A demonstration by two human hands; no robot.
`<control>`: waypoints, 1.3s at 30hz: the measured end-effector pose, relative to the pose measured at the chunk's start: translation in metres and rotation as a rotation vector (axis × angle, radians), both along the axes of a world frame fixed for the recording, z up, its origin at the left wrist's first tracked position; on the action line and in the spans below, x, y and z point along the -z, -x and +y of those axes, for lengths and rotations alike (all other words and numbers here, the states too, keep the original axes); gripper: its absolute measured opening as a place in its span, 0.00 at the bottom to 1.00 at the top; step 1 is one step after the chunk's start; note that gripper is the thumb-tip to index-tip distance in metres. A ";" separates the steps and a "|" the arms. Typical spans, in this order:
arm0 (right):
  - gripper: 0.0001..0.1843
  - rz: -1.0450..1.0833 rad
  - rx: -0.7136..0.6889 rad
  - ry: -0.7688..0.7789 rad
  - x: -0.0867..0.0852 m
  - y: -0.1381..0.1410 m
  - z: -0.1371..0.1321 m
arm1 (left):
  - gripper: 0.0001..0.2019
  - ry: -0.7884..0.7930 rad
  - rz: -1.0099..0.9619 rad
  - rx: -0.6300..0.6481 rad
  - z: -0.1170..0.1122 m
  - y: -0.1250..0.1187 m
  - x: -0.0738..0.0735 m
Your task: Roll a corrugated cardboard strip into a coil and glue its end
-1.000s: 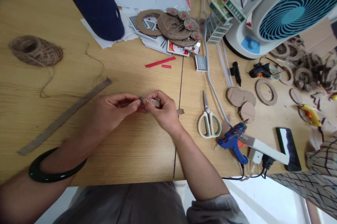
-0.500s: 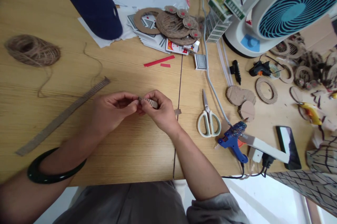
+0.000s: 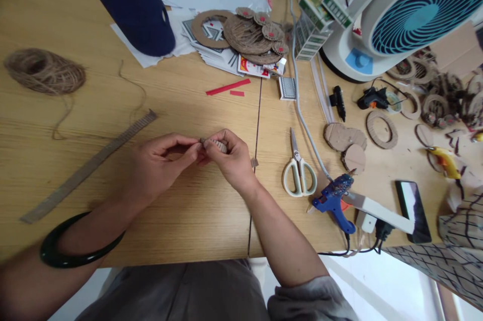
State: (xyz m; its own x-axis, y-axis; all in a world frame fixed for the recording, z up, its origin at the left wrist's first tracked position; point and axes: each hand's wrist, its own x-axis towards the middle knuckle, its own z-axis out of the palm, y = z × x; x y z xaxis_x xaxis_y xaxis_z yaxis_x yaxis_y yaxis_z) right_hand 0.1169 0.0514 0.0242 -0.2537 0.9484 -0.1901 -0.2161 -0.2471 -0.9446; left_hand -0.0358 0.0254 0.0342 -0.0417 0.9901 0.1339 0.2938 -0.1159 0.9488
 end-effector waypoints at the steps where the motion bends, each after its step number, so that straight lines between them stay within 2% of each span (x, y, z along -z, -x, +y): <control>1: 0.20 0.006 -0.004 0.006 0.000 0.000 0.000 | 0.03 0.003 -0.006 -0.007 0.000 0.000 0.000; 7: 0.20 -0.051 -0.019 -0.026 -0.005 -0.002 0.001 | 0.01 0.184 -0.299 -0.055 0.007 -0.002 0.005; 13: 0.17 -0.105 -0.058 -0.021 -0.008 -0.005 0.001 | 0.02 0.275 -0.423 -0.041 0.010 -0.003 0.005; 20: 0.20 -0.080 -0.072 0.004 -0.005 -0.002 0.001 | 0.03 0.323 -0.383 -0.038 0.009 -0.003 0.000; 26: 0.20 -0.003 -0.072 0.031 -0.006 -0.002 0.001 | 0.03 0.237 -0.236 -0.071 0.007 -0.003 0.000; 31: 0.19 0.012 -0.053 0.040 -0.004 -0.002 0.001 | 0.04 0.158 -0.131 -0.026 0.004 0.000 0.003; 35: 0.20 0.044 -0.039 0.058 -0.002 -0.001 0.000 | 0.04 0.140 -0.092 -0.001 0.002 0.001 0.002; 39: 0.20 0.008 -0.049 0.026 -0.004 -0.002 -0.001 | 0.03 0.163 -0.130 -0.049 0.003 -0.001 0.002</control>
